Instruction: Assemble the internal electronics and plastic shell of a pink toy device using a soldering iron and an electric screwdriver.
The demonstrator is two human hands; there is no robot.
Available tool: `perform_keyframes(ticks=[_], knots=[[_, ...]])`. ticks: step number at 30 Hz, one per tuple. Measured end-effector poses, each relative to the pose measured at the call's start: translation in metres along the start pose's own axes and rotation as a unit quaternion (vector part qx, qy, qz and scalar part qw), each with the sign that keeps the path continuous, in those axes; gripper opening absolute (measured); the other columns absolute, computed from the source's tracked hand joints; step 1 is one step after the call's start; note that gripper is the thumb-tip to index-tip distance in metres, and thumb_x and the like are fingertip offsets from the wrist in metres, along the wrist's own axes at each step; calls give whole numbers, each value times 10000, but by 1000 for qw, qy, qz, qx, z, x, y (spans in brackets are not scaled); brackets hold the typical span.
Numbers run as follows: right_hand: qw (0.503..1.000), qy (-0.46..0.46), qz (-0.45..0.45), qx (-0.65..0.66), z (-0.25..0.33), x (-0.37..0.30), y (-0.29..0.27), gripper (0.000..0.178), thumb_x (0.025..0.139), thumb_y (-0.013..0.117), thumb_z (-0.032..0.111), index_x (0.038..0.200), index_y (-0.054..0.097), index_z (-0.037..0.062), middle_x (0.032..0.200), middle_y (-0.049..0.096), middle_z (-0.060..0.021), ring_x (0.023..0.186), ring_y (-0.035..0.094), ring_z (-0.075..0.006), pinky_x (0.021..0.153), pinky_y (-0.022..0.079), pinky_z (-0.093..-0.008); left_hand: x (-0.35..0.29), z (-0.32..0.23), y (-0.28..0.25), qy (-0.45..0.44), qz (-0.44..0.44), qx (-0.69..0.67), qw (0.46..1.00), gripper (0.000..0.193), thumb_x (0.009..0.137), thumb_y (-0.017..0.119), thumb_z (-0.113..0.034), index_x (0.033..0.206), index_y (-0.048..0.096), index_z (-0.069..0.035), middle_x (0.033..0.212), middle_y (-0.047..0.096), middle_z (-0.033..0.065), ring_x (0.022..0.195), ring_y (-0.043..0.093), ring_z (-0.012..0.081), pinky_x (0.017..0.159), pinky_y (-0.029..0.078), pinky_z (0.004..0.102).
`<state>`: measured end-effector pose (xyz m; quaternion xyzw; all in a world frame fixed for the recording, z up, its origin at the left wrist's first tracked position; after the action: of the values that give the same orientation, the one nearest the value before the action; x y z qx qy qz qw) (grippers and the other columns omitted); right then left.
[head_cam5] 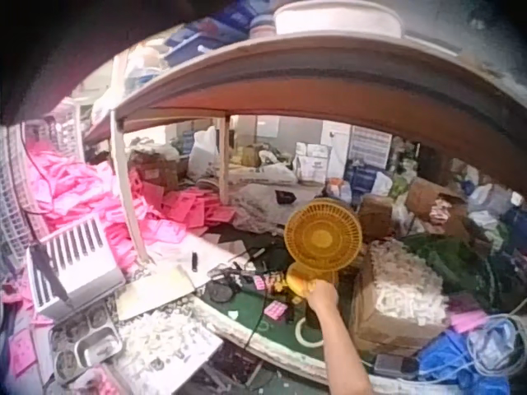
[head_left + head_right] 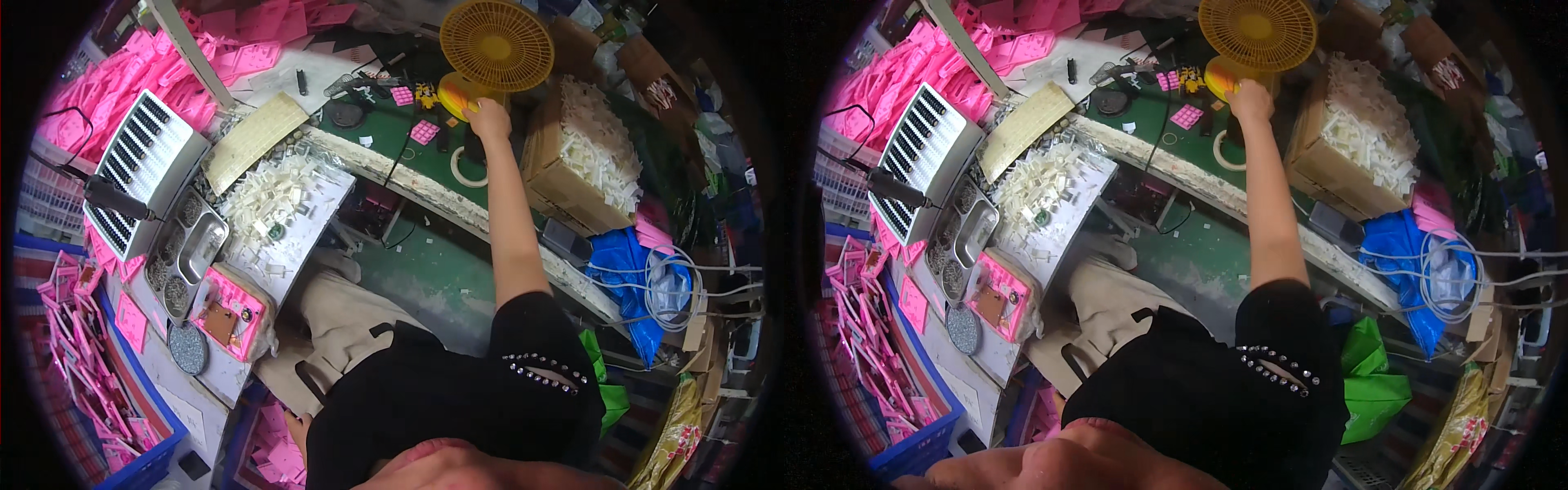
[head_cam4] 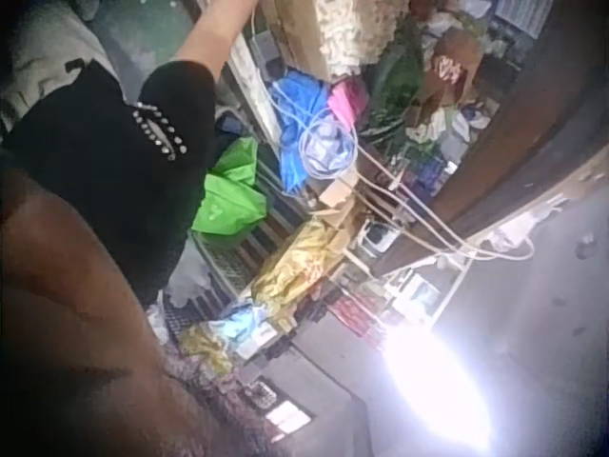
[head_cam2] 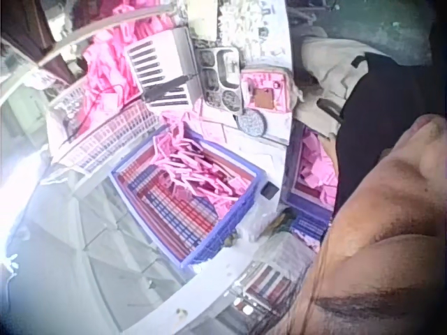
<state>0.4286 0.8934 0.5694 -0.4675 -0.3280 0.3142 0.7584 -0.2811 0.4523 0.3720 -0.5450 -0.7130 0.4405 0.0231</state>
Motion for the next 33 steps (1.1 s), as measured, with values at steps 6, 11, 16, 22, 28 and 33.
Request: perform_keyframes(ticks=[6,11,16,22,28,33], knots=[[987,42,115,-107,2,41,58,419,857,750,323,1202,715,88,1243,695,-161,1166,664,-321,958,542,-428,-7,0,2,29,-58,4,998,469,829,522,-107,1256,492,86,1136,608,289,1052,605,403,927,469,429],[986,2,113,-125,6,49,69,491,776,835,337,1162,727,54,1204,709,-178,1148,675,-329,937,549,-436,3,4,1,13,-33,40,999,436,818,517,-107,1203,499,96,1098,588,299,1004,584,418,890,458,454],[988,1,90,-122,19,44,72,437,792,810,332,1130,741,63,1152,728,-173,1108,689,-334,917,543,-444,22,-10,1,17,0,77,997,401,807,514,-97,1156,507,101,1028,582,290,905,567,405,846,450,455],[990,-24,84,-108,36,40,82,370,846,745,309,1122,740,63,1163,723,-172,1082,698,-333,906,550,-449,22,-26,1,47,-14,43,998,406,808,527,-107,1163,514,89,1021,588,275,898,570,380,836,451,434],[986,-57,100,-121,32,35,81,414,836,744,344,1141,730,65,1152,723,-178,1094,694,-326,921,557,-427,31,6,9,31,-44,59,997,405,836,537,-122,1201,514,52,1038,586,233,891,570,312,790,459,410],[991,-130,27,11,43,-24,27,398,885,677,374,1157,711,86,1082,723,-175,1005,696,-351,845,562,-459,59,93,4,-44,-12,-180,983,352,930,567,-217,1181,561,29,948,614,126,793,573,210,722,481,340]])
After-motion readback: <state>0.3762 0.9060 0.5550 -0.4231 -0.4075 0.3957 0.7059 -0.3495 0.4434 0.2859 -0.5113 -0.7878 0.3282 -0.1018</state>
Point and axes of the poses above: each hand's wrist, its own x-axis towards the middle knuckle, its own y-axis out of the palm, z = x × y, the point moved 5 cm from there along x, towards the middle knuckle
